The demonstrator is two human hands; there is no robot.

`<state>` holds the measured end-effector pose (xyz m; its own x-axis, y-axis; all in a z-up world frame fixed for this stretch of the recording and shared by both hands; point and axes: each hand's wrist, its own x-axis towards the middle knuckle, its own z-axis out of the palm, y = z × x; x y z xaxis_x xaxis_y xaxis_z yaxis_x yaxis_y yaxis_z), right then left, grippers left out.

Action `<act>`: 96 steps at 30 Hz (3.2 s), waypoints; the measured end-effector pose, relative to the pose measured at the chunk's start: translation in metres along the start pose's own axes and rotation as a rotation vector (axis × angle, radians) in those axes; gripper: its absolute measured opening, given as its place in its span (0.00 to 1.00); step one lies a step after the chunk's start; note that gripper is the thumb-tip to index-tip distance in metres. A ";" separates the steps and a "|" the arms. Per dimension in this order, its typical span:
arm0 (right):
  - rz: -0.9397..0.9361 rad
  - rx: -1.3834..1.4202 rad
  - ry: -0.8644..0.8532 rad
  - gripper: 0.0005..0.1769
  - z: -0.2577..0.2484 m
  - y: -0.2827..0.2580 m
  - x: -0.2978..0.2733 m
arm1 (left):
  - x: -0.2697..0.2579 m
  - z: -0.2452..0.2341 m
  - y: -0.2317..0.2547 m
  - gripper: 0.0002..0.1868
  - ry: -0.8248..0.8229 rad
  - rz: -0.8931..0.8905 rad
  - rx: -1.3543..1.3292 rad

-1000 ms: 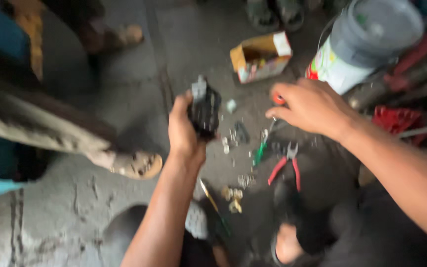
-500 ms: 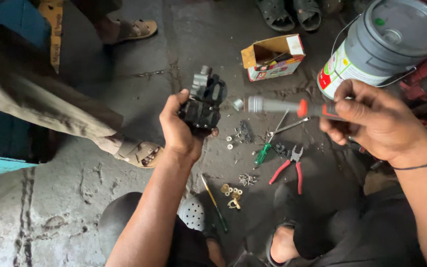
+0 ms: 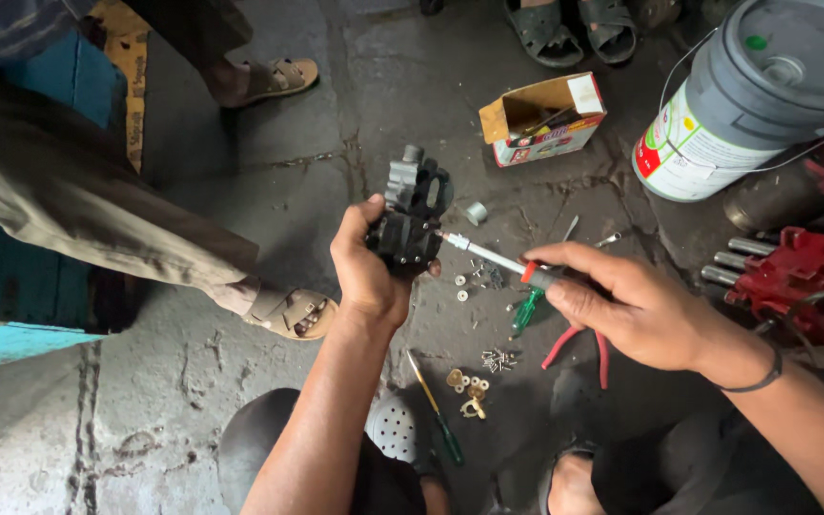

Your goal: The person disassembles and repairs a mechanical part by hand while sitting on the floor, using a screwdriver to remove screws and handling small components including a spring, brass jets, and gaskets.

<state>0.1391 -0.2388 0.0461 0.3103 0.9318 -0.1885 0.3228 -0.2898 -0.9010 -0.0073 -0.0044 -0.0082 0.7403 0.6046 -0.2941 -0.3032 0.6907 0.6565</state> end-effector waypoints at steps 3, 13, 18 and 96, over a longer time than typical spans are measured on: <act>0.026 0.031 0.009 0.24 -0.001 -0.002 -0.001 | 0.000 -0.001 -0.001 0.20 0.001 0.027 -0.004; 0.022 0.064 0.015 0.24 0.002 -0.004 -0.002 | -0.004 0.003 0.001 0.21 0.002 0.014 0.017; 0.045 0.036 0.011 0.24 0.003 -0.006 -0.001 | -0.006 0.003 0.001 0.22 -0.023 0.012 0.029; 0.060 0.300 0.148 0.16 -0.032 0.013 -0.011 | 0.004 0.021 -0.030 0.19 0.100 0.019 0.320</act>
<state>0.1680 -0.2599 0.0493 0.4543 0.8667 -0.2059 0.0295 -0.2456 -0.9689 0.0172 -0.0314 -0.0145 0.6691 0.6629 -0.3360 -0.1005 0.5287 0.8429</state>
